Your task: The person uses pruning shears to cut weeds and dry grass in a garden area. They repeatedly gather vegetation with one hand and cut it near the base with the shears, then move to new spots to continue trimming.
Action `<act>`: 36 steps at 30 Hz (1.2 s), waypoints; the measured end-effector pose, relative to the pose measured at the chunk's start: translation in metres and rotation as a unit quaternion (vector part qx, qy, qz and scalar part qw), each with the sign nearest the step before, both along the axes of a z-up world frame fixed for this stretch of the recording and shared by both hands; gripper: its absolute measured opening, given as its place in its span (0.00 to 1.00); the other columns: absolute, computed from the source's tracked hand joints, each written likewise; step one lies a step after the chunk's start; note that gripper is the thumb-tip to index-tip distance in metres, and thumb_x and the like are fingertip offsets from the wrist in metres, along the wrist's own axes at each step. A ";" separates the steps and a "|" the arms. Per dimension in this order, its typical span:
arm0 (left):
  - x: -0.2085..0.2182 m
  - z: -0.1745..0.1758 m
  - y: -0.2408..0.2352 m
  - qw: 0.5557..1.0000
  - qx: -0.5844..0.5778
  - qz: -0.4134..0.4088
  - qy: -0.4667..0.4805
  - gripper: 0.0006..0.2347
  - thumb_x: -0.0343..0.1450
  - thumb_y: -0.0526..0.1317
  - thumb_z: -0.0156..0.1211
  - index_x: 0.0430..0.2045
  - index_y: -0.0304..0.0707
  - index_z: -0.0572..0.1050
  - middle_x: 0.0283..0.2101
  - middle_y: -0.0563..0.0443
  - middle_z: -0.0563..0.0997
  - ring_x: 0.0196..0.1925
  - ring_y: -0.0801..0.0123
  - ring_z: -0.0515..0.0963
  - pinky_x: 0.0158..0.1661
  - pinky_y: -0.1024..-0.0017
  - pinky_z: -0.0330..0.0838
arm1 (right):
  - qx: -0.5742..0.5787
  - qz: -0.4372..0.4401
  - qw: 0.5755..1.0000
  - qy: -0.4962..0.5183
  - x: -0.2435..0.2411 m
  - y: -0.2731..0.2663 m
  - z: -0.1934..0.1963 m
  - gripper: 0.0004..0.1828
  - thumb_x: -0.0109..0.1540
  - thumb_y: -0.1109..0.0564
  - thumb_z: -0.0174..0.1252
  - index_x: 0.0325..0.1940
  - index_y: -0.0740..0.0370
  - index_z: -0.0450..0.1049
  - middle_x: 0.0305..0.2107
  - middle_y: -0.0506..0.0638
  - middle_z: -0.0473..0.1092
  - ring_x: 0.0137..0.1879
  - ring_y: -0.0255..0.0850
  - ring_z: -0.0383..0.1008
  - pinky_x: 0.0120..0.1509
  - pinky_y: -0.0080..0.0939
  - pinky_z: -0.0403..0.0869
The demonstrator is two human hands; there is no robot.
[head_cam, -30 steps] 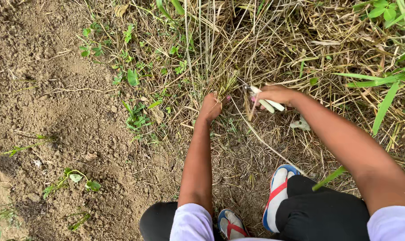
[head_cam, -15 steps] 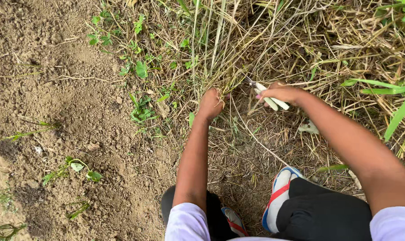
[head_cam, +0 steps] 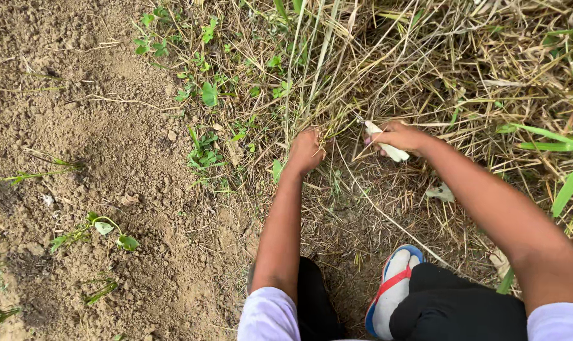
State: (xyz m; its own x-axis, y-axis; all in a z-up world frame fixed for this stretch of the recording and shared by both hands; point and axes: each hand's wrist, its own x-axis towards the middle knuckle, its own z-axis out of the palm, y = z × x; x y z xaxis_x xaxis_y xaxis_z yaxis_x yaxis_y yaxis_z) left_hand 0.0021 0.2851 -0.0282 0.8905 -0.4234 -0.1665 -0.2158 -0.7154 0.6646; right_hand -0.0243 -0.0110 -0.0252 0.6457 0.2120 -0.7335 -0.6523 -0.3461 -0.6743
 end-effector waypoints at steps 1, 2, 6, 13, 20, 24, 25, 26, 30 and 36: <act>-0.002 0.001 -0.003 1.000 -0.006 0.015 0.006 0.09 0.61 0.27 0.54 0.33 0.27 0.72 0.40 0.30 0.78 0.45 0.36 0.78 0.47 0.51 0.73 | 0.006 0.002 1.000 0.022 0.004 0.003 0.006 0.25 0.62 0.47 0.59 0.56 0.66 0.70 0.34 0.53 0.76 0.33 0.36 0.78 0.36 0.38 0.80; -0.005 0.001 -0.005 1.000 -0.009 0.027 0.012 0.10 0.61 0.26 0.53 0.34 0.27 0.73 0.41 0.29 0.78 0.45 0.36 0.78 0.48 0.51 0.73 | 0.015 0.001 0.999 0.044 0.009 0.011 0.009 0.26 0.62 0.46 0.58 0.57 0.65 0.70 0.35 0.53 0.76 0.34 0.36 0.78 0.37 0.37 0.81; -0.013 -0.005 -0.010 0.995 -0.030 0.064 0.068 0.14 0.62 0.24 0.48 0.40 0.22 0.73 0.42 0.27 0.78 0.46 0.38 0.79 0.50 0.53 0.74 | 0.041 -0.037 0.996 0.067 0.013 0.026 0.012 0.26 0.60 0.46 0.59 0.58 0.62 0.69 0.35 0.53 0.77 0.34 0.36 0.78 0.37 0.36 0.81; -0.016 0.007 -0.013 0.998 -0.004 0.032 0.053 0.20 0.60 0.23 0.46 0.47 0.22 0.75 0.47 0.27 0.78 0.48 0.41 0.80 0.52 0.55 0.75 | 0.025 -0.051 0.998 -0.002 -0.010 0.017 0.003 0.21 0.60 0.52 0.62 0.52 0.67 0.72 0.28 0.52 0.71 0.27 0.37 0.70 0.28 0.35 0.71; -0.018 0.016 -0.017 0.995 -0.018 0.066 0.067 0.18 0.61 0.26 0.51 0.46 0.23 0.75 0.46 0.26 0.79 0.46 0.38 0.81 0.51 0.53 0.75 | 0.015 -0.031 0.999 0.029 0.007 0.018 0.011 0.24 0.61 0.48 0.60 0.54 0.66 0.72 0.29 0.52 0.75 0.29 0.36 0.76 0.31 0.34 0.78; -0.018 0.022 -0.014 0.992 -0.031 0.075 0.098 0.13 0.65 0.27 0.50 0.41 0.25 0.77 0.43 0.27 0.81 0.47 0.39 0.81 0.51 0.52 0.75 | -0.015 -0.042 0.998 0.035 0.025 0.035 -0.006 0.23 0.64 0.43 0.55 0.54 0.61 0.75 0.27 0.50 0.74 0.27 0.36 0.73 0.29 0.35 0.76; -0.019 0.024 -0.012 0.993 -0.025 0.065 0.095 0.13 0.65 0.27 0.50 0.41 0.25 0.76 0.44 0.27 0.80 0.46 0.39 0.81 0.51 0.52 0.75 | -0.019 -0.036 0.999 0.026 0.023 0.035 -0.010 0.22 0.64 0.44 0.57 0.54 0.63 0.75 0.27 0.51 0.73 0.27 0.37 0.72 0.30 0.35 0.75; -0.018 0.027 -0.010 0.994 -0.021 0.056 0.089 0.12 0.66 0.27 0.49 0.41 0.25 0.76 0.44 0.27 0.80 0.46 0.39 0.81 0.52 0.52 0.74 | -0.023 -0.029 0.999 0.014 0.022 0.031 -0.011 0.22 0.65 0.45 0.59 0.53 0.64 0.74 0.27 0.51 0.73 0.27 0.37 0.72 0.30 0.36 0.75; -0.022 0.034 0.001 0.997 -0.005 0.036 0.064 0.15 0.61 0.25 0.49 0.41 0.23 0.74 0.43 0.26 0.80 0.47 0.38 0.81 0.53 0.51 0.73 | 0.002 -0.002 1.000 0.005 0.014 0.012 -0.008 0.22 0.65 0.45 0.60 0.52 0.66 0.78 0.26 0.52 0.72 0.27 0.37 0.70 0.29 0.36 0.73; -0.023 0.032 0.001 0.988 0.025 0.049 0.146 0.11 0.66 0.24 0.45 0.36 0.19 0.75 0.40 0.28 0.80 0.42 0.42 0.81 0.43 0.49 0.75 | -0.067 0.030 0.997 0.015 0.022 0.039 0.007 0.23 0.63 0.44 0.58 0.55 0.61 0.74 0.32 0.51 0.79 0.33 0.36 0.80 0.37 0.36 0.80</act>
State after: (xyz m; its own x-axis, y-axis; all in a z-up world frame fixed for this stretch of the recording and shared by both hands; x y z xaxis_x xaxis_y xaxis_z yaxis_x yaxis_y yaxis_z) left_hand -0.0208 0.2862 0.0042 0.8375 -0.3232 -0.4406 0.0511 -0.7564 0.6521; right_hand -0.0021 0.0282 -0.0177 0.6125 0.1486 -0.7764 -0.6462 -0.4716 -0.6000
